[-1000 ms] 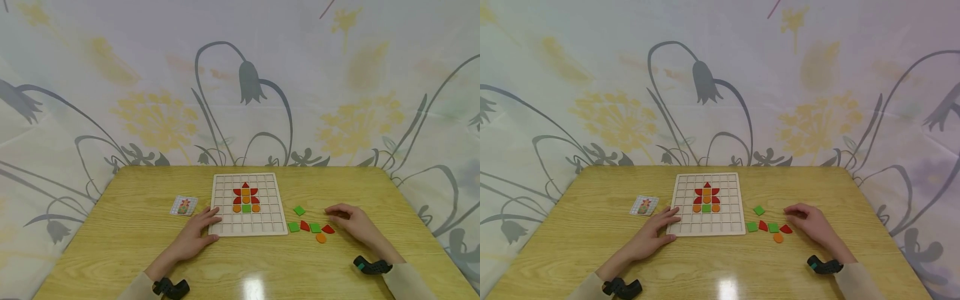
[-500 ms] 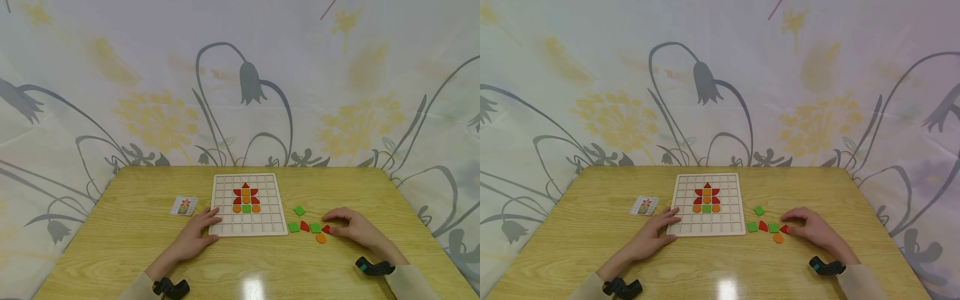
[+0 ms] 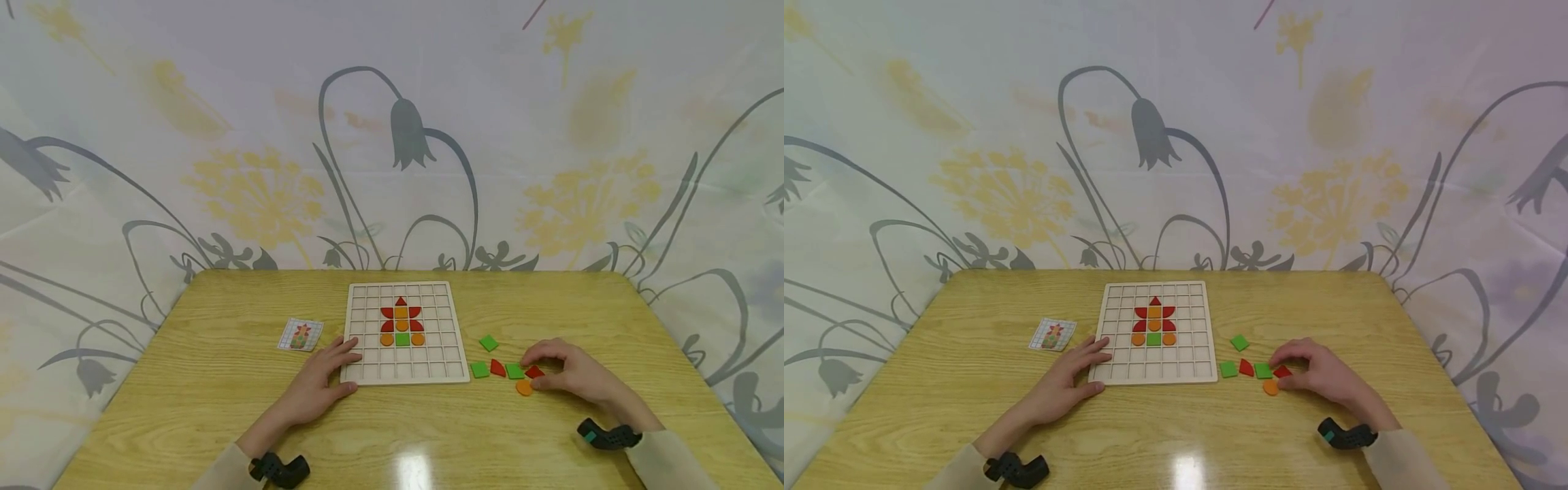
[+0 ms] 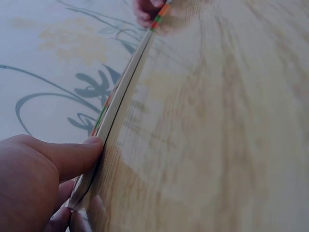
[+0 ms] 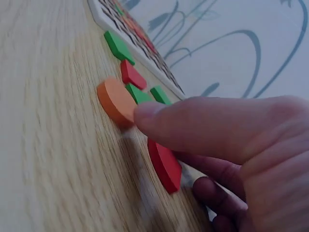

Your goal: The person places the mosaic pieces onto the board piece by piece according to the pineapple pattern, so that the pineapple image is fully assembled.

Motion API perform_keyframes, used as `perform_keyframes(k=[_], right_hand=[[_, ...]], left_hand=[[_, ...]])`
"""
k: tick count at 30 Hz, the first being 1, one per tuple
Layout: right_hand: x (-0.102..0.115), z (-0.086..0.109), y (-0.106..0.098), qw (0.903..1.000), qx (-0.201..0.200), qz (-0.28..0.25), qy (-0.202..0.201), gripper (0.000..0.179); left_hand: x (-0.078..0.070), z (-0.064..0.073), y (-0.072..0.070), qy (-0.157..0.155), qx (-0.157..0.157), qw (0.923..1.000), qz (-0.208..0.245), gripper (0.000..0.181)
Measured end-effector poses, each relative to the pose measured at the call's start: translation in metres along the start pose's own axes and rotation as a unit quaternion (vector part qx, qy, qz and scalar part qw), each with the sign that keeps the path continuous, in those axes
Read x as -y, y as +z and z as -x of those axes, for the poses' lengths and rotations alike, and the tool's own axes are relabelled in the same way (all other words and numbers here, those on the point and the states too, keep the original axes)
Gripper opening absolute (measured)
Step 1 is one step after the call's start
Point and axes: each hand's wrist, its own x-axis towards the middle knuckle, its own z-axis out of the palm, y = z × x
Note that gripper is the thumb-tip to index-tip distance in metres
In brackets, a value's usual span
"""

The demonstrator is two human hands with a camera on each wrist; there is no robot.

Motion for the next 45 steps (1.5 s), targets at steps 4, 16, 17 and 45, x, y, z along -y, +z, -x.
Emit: perform_keyframes(k=[4,16,17,45], right_hand=[[0.004,0.000,0.003,0.9992,0.018,0.028,-0.022,0.021],[0.012,0.002,0.009,0.9955,0.009,0.085,-0.040,0.024],[0.013,0.002,0.009,0.9951,0.011,0.088,-0.043,0.025],[0.008,-0.001,0.010,0.9921,-0.081,-0.070,0.066,0.011]], left_hand=[[0.000,0.001,0.000,-0.004,0.001,1.0000,-0.001,0.047],[-0.004,0.000,0.000,0.016,-0.019,0.9997,-0.008,0.046],[-0.005,0.000,0.000,0.016,-0.019,0.9997,-0.009,0.046],[-0.001,0.000,0.000,0.006,-0.004,0.9999,-0.011,0.047]])
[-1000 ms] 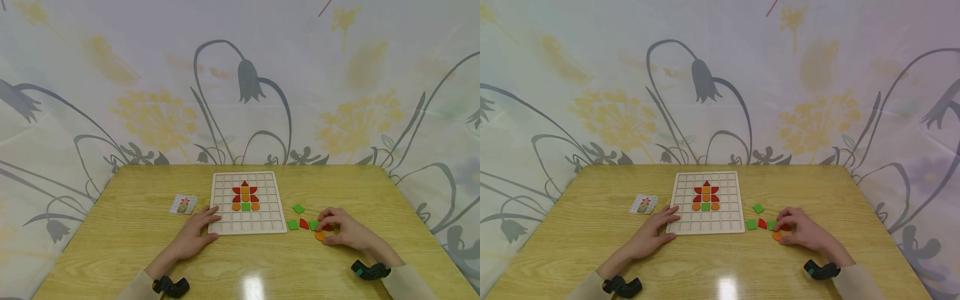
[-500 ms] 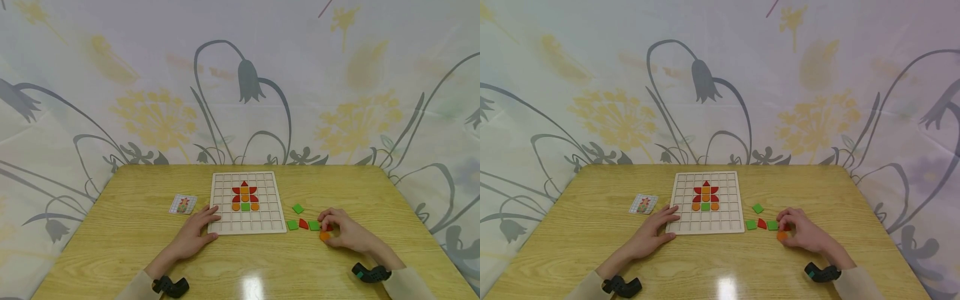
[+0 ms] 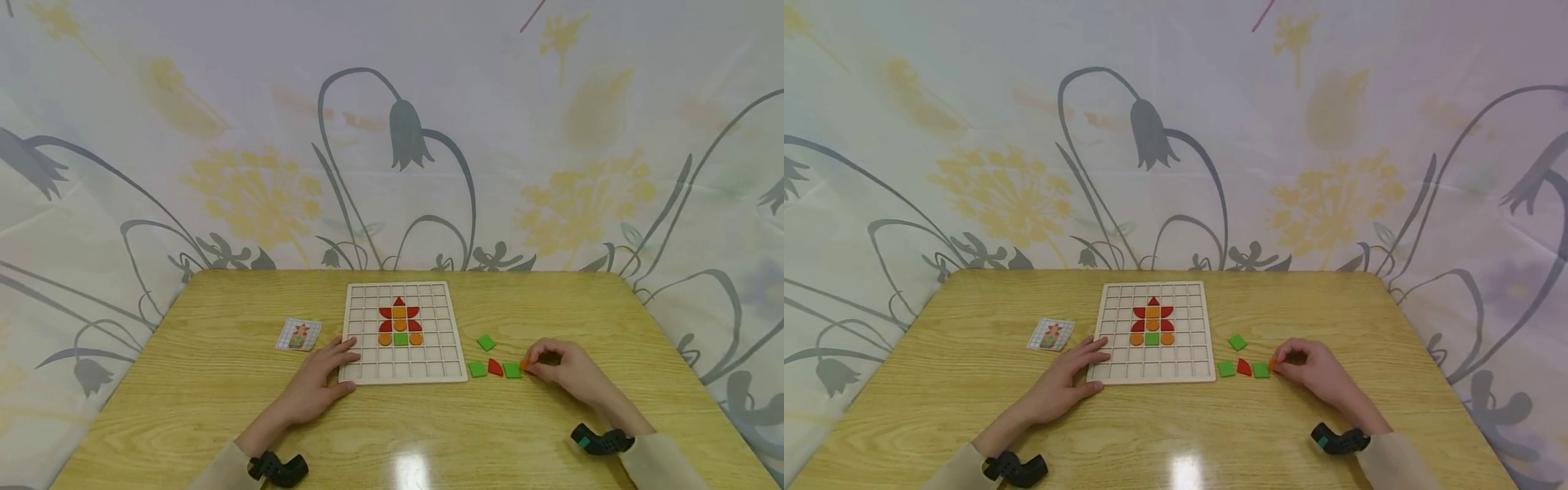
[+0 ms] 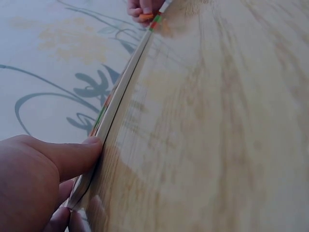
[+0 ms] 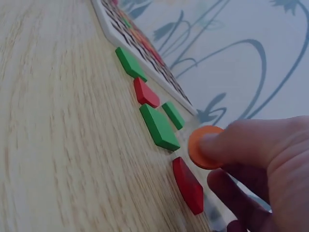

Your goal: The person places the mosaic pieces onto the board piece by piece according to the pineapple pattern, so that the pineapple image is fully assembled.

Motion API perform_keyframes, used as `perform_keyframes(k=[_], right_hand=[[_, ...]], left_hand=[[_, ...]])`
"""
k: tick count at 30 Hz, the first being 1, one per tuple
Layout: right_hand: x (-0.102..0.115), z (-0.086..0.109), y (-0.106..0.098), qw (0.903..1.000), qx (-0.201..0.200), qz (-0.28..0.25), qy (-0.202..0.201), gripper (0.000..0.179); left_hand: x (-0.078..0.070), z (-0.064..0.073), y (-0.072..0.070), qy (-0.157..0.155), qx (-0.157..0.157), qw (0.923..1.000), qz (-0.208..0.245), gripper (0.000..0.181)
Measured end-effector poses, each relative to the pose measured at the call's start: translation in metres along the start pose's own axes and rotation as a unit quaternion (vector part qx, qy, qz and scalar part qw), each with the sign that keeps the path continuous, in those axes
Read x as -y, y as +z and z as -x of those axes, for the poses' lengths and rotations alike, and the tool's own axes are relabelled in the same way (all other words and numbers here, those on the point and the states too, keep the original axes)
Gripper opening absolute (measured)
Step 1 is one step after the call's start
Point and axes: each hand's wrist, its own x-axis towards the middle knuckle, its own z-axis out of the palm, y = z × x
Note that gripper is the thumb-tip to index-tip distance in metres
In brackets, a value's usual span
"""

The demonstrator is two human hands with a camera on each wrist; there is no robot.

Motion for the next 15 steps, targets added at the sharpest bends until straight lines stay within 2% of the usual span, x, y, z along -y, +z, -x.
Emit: perform_keyframes(k=[3,8,11,15], right_hand=[[0.003,-0.002,0.002,0.9994,-0.032,-0.007,0.008,0.004],[0.009,-0.011,0.008,0.9971,-0.072,0.015,-0.022,0.011],[0.012,-0.019,0.015,0.9955,-0.082,0.027,-0.038,0.011],[0.018,-0.028,0.027,0.9964,-0.072,0.012,-0.044,0.013]], left_hand=[[0.000,0.000,0.000,-0.002,0.001,1.0000,0.000,0.047],[-0.001,0.000,-0.001,-0.003,0.000,1.0000,0.002,0.047],[-0.002,0.000,-0.001,-0.002,-0.001,1.0000,0.002,0.047],[-0.001,0.000,-0.001,-0.003,0.001,1.0000,0.002,0.047]])
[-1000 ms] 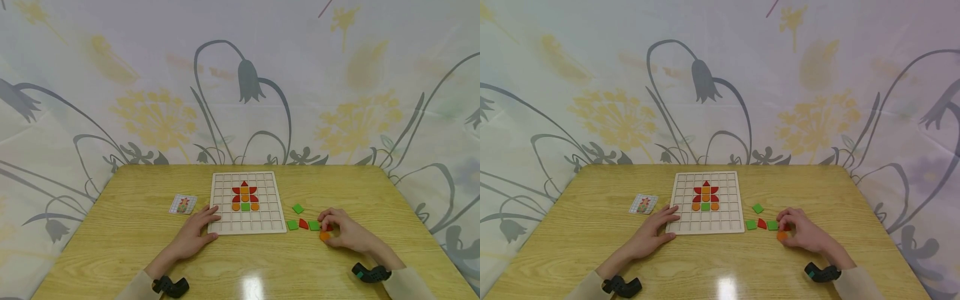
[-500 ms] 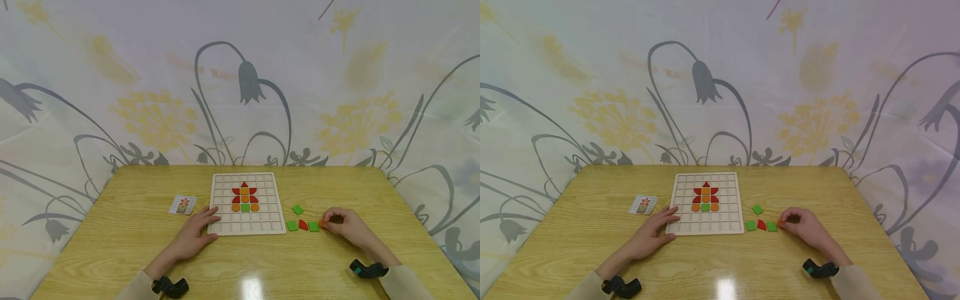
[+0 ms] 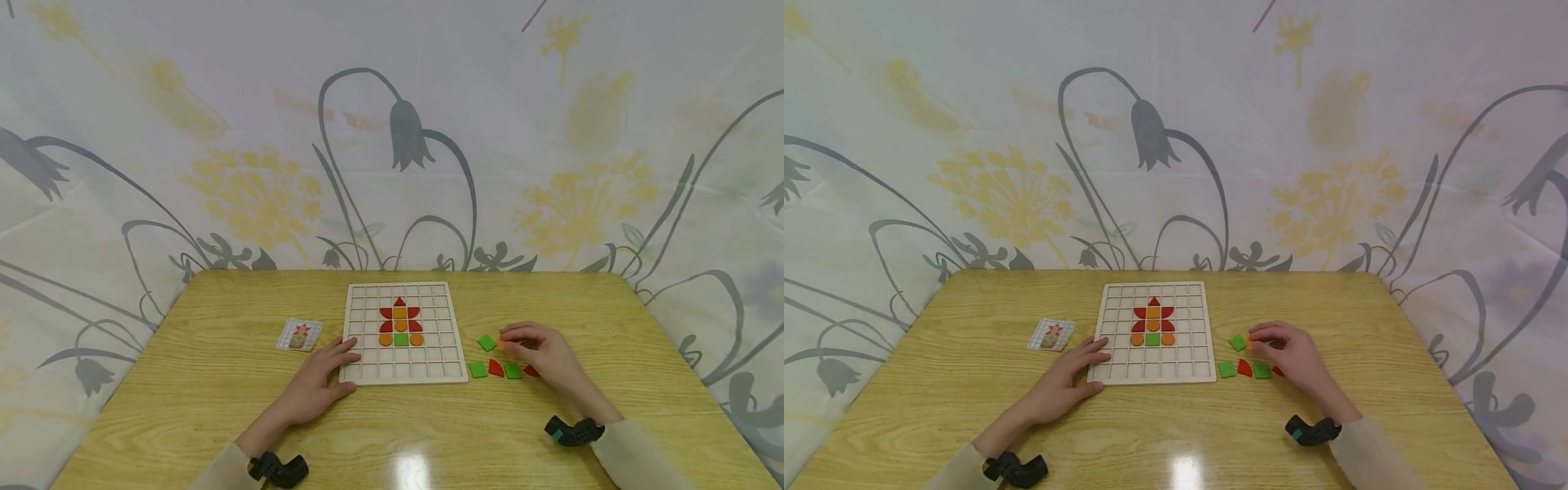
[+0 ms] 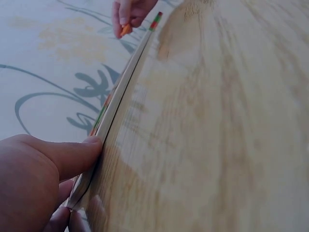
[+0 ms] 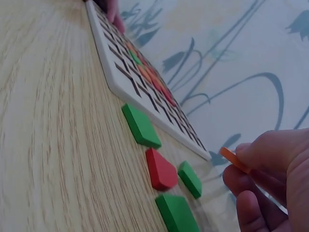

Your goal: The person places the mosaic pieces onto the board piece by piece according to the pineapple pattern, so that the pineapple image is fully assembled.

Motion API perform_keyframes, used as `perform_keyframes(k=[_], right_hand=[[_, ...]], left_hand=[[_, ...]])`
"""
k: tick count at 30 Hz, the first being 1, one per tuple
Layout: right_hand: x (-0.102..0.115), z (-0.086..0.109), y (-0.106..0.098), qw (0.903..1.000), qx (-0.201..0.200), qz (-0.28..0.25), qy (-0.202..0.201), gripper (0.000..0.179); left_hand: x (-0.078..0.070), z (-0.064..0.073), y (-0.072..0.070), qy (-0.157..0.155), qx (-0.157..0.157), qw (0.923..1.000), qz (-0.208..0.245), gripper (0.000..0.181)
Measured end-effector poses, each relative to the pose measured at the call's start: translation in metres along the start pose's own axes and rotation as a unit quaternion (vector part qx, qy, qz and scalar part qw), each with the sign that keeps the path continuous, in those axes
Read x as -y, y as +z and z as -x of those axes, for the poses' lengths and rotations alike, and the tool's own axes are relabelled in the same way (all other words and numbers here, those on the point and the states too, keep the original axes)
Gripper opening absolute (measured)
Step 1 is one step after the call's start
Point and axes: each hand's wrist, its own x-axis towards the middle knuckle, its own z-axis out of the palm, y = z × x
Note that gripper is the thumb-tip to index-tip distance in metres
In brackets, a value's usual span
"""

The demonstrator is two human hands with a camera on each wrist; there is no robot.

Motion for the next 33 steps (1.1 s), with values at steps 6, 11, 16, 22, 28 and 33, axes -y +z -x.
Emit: perform_keyframes(k=[6,11,16,22,28,33], right_hand=[[0.012,-0.013,0.029,0.9991,0.032,-0.026,-0.002,0.015],[0.025,-0.026,0.057,0.9980,0.051,-0.037,-0.005,0.015],[0.032,-0.036,0.083,0.9973,0.065,-0.026,-0.022,0.014],[0.036,-0.043,0.109,0.9960,0.073,-0.003,-0.052,0.010],[0.038,-0.050,0.128,0.9930,0.069,0.010,-0.095,0.011],[0.041,-0.052,0.136,0.9931,0.066,0.006,-0.097,0.009]], left_hand=[[0.002,0.001,0.000,-0.007,-0.004,1.0000,0.001,0.045],[0.002,0.002,-0.001,-0.007,-0.008,0.9999,0.002,0.044],[0.003,0.001,0.000,0.000,-0.010,0.9999,0.005,0.044],[0.003,0.000,0.001,0.005,-0.010,0.9999,0.008,0.044],[0.002,0.000,0.001,-0.003,-0.008,0.9999,0.005,0.045],[0.001,0.000,0.001,-0.005,-0.007,1.0000,0.003,0.045]])
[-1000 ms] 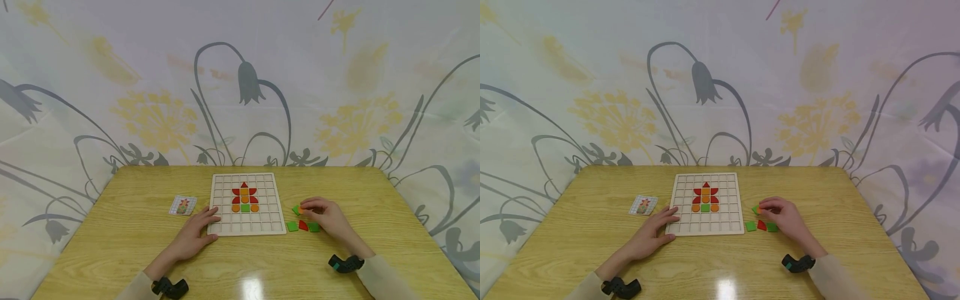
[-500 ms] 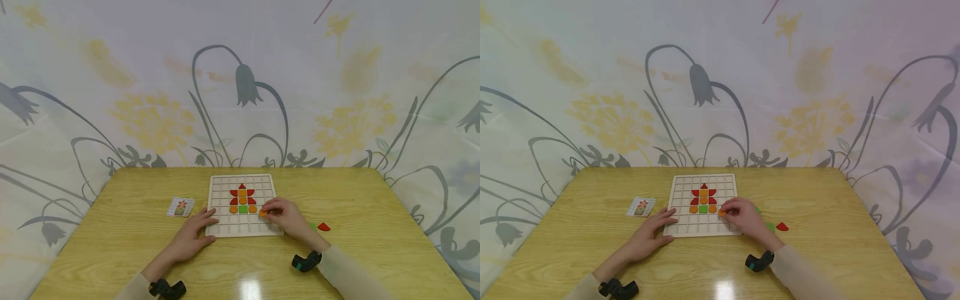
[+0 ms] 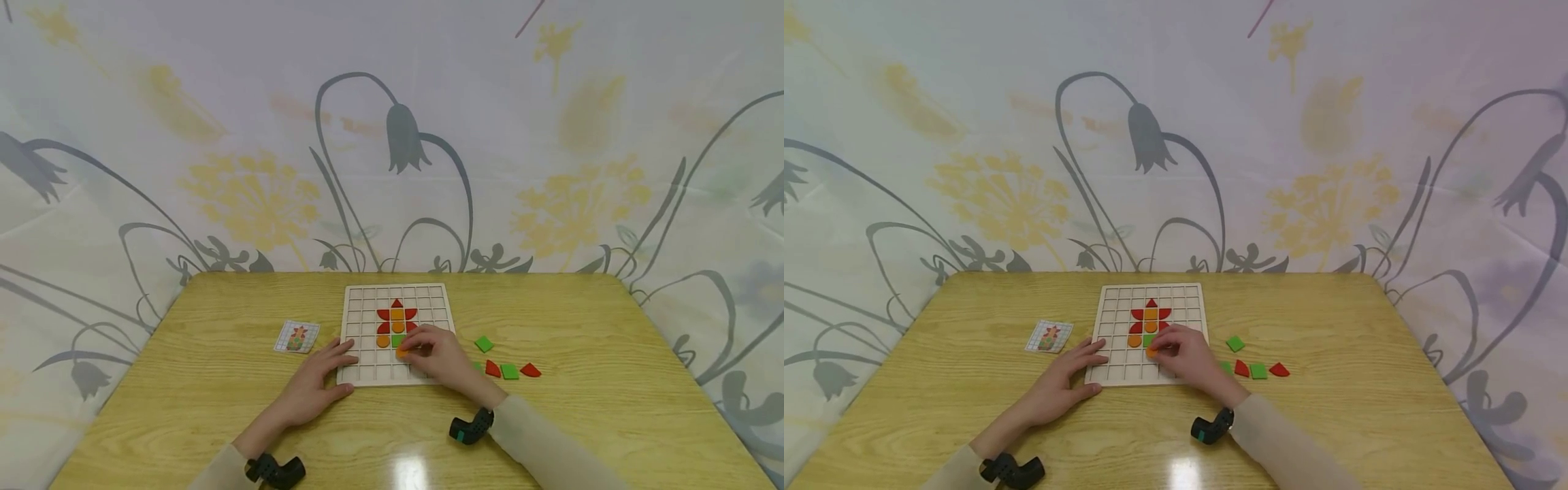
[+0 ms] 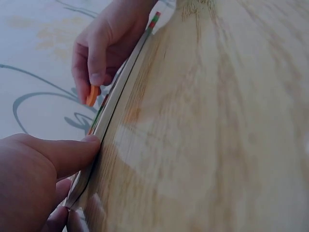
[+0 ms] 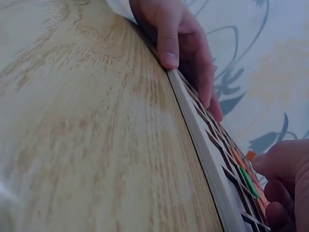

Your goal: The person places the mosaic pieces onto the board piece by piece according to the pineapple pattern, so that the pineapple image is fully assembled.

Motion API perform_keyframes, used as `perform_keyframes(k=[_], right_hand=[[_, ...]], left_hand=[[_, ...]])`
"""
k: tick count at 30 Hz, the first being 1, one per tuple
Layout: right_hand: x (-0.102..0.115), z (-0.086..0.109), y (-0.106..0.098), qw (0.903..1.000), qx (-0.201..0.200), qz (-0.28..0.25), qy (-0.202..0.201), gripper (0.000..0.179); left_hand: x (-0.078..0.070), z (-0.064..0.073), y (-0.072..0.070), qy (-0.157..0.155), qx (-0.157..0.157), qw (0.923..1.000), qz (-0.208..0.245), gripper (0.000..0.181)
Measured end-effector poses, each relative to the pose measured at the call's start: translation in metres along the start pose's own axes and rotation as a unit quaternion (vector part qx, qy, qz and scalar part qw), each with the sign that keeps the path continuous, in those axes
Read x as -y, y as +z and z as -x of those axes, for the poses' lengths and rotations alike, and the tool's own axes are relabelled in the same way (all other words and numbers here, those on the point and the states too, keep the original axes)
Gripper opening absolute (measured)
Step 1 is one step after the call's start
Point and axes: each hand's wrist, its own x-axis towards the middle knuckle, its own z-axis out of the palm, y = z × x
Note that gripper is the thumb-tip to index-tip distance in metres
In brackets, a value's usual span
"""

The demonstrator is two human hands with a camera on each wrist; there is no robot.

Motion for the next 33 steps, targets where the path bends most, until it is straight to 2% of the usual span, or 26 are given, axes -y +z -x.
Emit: perform_keyframes(k=[6,12,22,29,33], right_hand=[[0.0009,0.0012,0.0047,0.9999,0.004,-0.007,0.009,0.009],[0.0022,0.0024,0.0074,0.9998,0.014,-0.001,-0.011,0.009],[-0.0024,0.0042,0.0098,0.9976,0.027,0.050,-0.038,0.008],[0.0011,0.0049,0.0083,0.9977,0.020,0.056,-0.034,0.008],[0.0006,0.0038,0.0086,0.9971,0.013,0.062,-0.043,0.008]], left_hand=[[0.0012,0.0019,-0.0004,-0.004,0.003,1.0000,0.001,0.044],[0.0004,0.0033,-0.0014,-0.005,0.000,1.0000,0.002,0.045],[-0.0021,0.0029,0.0011,-0.001,-0.008,0.9999,0.010,0.043],[-0.0036,0.0014,0.0016,0.003,-0.009,0.9999,0.008,0.043],[-0.0046,-0.0002,0.0003,-0.005,-0.005,1.0000,0.006,0.044]])
